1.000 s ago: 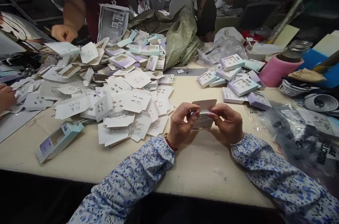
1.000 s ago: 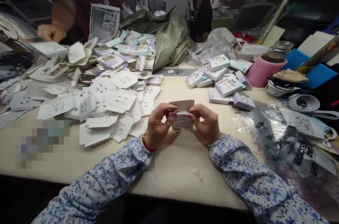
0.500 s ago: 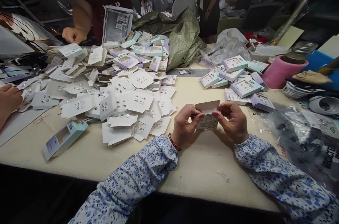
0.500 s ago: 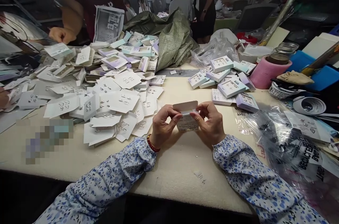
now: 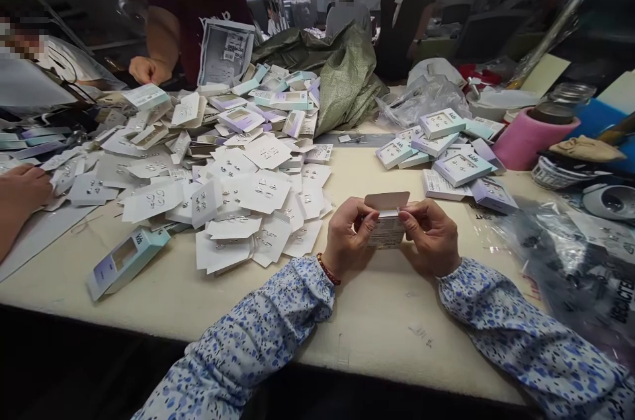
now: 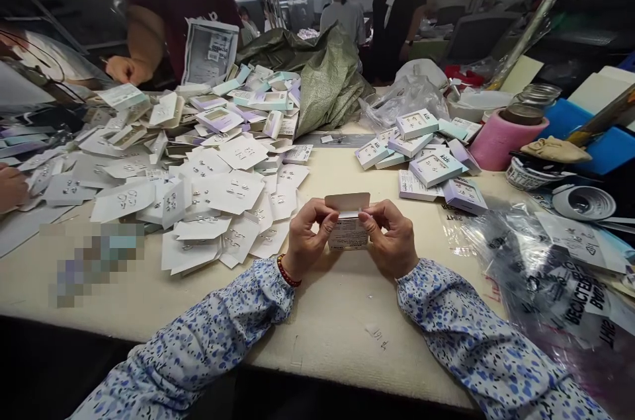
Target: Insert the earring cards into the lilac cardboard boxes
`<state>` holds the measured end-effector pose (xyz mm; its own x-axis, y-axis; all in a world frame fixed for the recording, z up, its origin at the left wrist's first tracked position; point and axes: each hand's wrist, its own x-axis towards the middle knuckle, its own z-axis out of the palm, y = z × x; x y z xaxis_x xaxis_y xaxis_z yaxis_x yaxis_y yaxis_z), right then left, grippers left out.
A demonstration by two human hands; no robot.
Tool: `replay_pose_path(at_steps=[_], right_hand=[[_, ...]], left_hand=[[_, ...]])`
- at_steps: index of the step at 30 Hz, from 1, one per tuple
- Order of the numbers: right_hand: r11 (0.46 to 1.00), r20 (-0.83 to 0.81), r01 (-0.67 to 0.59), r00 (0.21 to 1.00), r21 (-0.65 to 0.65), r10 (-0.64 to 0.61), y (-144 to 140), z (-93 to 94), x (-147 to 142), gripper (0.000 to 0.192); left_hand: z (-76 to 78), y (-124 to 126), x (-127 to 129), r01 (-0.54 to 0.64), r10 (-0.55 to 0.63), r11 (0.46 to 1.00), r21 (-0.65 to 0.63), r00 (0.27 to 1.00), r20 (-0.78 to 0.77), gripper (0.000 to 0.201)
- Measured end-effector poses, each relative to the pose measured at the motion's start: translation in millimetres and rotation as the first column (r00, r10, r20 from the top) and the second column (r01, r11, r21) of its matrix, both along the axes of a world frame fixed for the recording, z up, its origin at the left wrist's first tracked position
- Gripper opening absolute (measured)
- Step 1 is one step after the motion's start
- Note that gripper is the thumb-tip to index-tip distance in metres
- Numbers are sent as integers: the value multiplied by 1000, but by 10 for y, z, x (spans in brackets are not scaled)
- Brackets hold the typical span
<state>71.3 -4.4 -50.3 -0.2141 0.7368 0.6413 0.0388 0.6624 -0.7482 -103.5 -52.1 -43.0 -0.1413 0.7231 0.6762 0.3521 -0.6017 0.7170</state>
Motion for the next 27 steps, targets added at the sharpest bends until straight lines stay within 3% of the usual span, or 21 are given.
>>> replay_pose_path(at_steps=[4, 11, 18, 27], right_hand=[[1000, -13, -16, 1000, -5, 16, -7, -6, -12, 5], [996, -20, 86, 996, 39, -85, -55, -10, -9, 7], [998, 9, 16, 1000, -63, -15, -24, -20, -7, 13], [999, 19, 2, 1000, -54, -1, -31, -14, -8, 10]], left_hand=[[-18, -11, 13, 32, -29, 998, -49, 998, 64, 18], [3, -32, 6, 0, 0, 1000, 14, 1000, 15, 17], [0, -16, 0, -5, 5, 999, -33, 1000, 16, 20], [-9, -16, 1, 4, -3, 999, -37, 999, 33, 17]])
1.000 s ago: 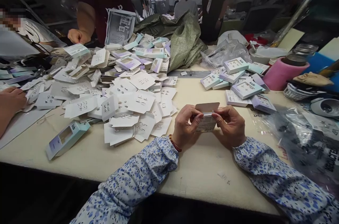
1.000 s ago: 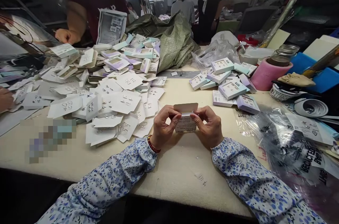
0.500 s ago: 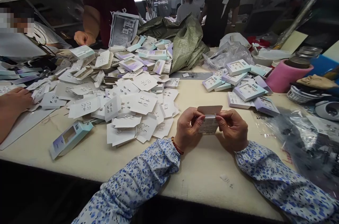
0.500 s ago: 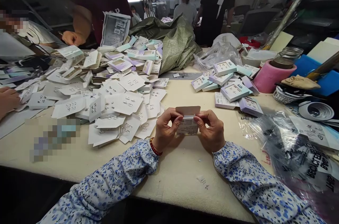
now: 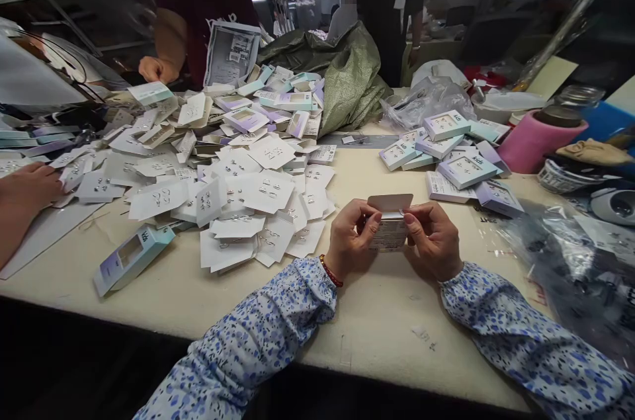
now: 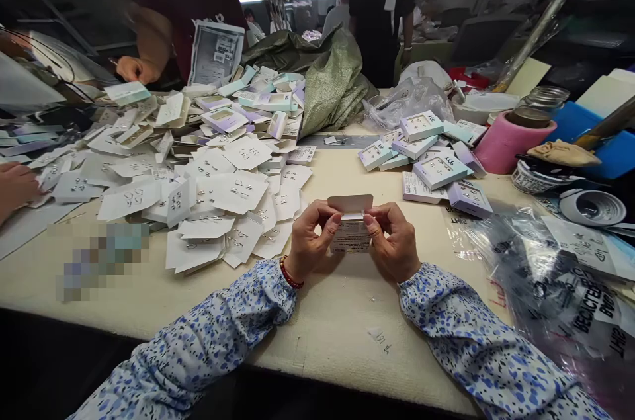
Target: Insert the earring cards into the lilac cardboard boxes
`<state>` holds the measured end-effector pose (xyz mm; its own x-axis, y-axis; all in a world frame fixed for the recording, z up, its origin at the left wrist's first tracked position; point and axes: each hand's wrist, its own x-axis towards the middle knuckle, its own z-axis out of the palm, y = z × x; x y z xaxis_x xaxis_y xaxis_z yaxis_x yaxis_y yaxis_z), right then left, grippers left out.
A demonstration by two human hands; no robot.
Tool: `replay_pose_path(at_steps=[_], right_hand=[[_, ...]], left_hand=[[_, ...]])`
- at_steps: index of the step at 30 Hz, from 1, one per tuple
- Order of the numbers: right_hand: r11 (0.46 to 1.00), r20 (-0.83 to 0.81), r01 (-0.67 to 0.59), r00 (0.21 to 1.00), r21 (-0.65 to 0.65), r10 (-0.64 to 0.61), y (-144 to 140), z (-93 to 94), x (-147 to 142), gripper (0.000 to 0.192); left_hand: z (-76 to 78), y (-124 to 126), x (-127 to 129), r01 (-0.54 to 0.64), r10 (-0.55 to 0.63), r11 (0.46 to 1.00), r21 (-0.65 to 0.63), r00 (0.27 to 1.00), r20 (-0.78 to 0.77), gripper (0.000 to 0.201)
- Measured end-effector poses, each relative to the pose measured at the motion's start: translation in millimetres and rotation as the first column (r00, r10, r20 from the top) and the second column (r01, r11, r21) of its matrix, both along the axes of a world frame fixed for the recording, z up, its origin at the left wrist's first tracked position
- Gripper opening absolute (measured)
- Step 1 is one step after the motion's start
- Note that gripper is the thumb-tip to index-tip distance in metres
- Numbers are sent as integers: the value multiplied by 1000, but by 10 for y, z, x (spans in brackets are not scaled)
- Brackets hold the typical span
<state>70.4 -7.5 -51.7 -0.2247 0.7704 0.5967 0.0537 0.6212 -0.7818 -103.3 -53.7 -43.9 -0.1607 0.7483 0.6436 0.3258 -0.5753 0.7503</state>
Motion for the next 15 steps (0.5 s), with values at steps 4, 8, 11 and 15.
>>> replay_pose_path(at_steps=[4, 8, 11, 15], right_hand=[[1000, 8, 5, 1000, -16, -5, 2, 6, -4, 14], [1000, 1, -7, 1000, -16, 7, 2, -4, 0, 12], [999, 7, -6, 1000, -31, 6, 2, -14, 5, 13], [999, 14, 6, 1000, -45, -6, 2, -19, 7, 16]], left_hand=[[4, -2, 0, -9, 9, 1000, -7, 1000, -4, 19], [9, -6, -3, -7, 7, 1000, -7, 1000, -2, 18], [7, -6, -5, -13, 13, 1000, -12, 1000, -8, 19], [2, -3, -5, -19, 19, 1000, -10, 1000, -16, 20]])
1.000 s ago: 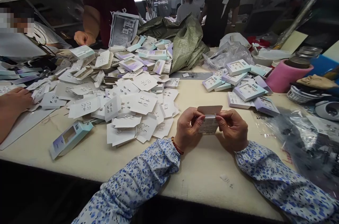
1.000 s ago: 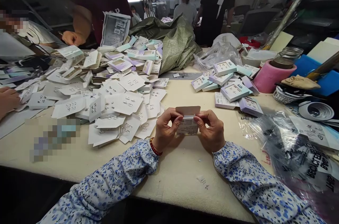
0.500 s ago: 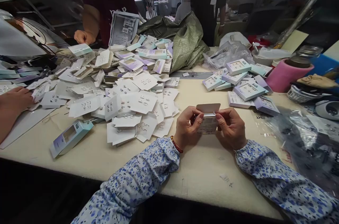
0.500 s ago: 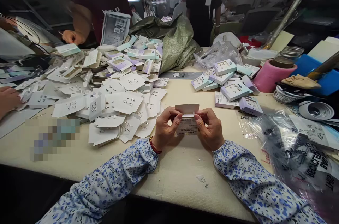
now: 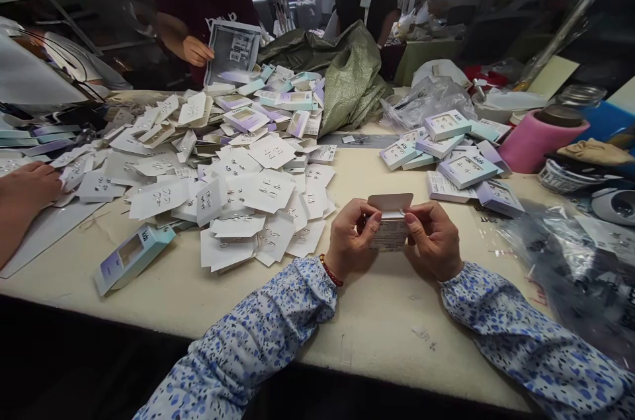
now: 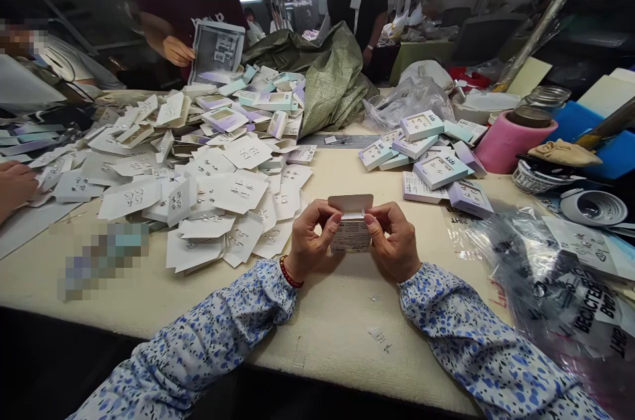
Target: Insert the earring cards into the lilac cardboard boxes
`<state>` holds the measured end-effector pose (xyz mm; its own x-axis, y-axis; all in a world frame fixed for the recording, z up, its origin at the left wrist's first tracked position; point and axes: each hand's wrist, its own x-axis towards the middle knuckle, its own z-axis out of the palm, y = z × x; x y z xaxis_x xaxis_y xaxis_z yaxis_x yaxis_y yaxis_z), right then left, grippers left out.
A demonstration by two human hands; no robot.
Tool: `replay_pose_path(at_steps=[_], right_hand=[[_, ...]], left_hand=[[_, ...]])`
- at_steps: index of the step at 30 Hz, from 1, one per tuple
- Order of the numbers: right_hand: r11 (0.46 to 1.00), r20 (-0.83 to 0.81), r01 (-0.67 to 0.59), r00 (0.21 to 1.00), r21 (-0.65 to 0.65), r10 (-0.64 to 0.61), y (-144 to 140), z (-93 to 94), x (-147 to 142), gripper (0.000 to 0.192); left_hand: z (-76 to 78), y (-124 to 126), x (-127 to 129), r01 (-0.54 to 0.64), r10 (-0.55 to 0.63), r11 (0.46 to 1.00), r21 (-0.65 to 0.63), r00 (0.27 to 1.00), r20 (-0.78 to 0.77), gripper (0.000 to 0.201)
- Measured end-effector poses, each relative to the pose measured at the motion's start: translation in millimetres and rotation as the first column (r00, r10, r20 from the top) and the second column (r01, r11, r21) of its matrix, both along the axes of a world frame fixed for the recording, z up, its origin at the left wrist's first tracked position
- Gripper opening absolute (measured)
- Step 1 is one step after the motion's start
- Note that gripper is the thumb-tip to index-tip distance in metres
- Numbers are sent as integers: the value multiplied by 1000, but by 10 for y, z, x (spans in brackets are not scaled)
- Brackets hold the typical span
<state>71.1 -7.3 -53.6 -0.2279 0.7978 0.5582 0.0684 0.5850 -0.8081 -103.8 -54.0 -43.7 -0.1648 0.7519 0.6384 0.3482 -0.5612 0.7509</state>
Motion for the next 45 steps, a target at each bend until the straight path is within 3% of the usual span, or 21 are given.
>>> replay_pose_path(at_steps=[45], right_hand=[[999, -3, -17, 1000, 50, 18, 3, 6, 3, 6]], left_hand=[[10, -5, -3, 18, -18, 1000, 23, 1000, 10, 15]])
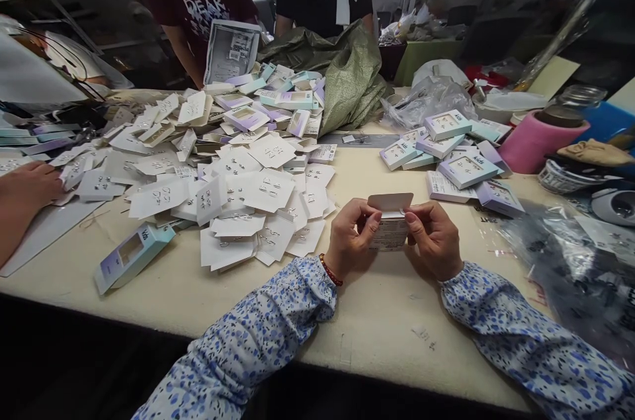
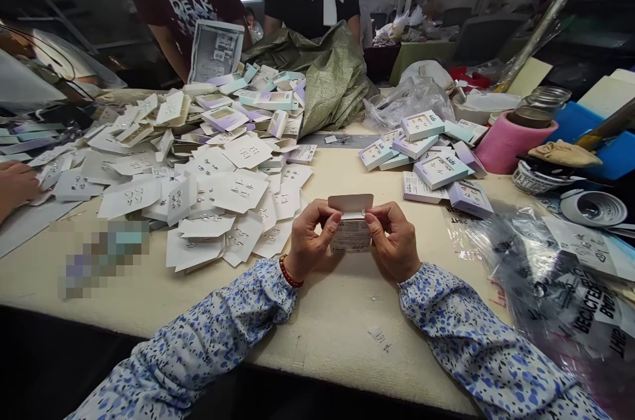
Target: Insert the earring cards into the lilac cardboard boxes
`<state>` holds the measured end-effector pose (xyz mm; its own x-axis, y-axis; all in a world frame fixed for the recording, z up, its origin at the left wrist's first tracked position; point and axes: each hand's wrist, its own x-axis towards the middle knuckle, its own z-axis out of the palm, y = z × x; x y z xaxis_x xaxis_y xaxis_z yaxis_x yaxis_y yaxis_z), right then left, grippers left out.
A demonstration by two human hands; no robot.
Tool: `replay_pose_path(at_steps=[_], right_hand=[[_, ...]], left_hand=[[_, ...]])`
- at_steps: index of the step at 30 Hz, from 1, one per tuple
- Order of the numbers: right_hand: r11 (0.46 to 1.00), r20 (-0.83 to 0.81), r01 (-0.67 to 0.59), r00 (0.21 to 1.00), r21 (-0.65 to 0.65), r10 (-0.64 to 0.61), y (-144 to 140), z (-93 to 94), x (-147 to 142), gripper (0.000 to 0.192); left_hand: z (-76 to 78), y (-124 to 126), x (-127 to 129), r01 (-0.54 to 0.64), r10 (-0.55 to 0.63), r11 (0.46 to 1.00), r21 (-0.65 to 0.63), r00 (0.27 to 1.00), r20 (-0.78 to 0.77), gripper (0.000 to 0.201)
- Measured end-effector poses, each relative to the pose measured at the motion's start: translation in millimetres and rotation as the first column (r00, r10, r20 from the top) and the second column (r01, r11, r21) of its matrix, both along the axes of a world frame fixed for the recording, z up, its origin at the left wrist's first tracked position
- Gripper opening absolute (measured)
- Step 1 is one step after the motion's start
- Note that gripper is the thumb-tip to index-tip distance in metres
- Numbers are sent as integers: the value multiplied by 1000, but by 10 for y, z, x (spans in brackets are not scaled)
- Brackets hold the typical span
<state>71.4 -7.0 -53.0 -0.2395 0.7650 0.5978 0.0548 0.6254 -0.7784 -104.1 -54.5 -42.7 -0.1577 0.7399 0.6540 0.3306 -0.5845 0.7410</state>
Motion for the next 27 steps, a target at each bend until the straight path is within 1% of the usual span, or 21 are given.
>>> replay_pose_path(at_steps=[27], right_hand=[[1000, -17, -12, 1000, -20, 11, -4, 3, -2, 6]], left_hand=[[10, -4, 3, -13, 13, 1000, 3, 1000, -20, 14]])
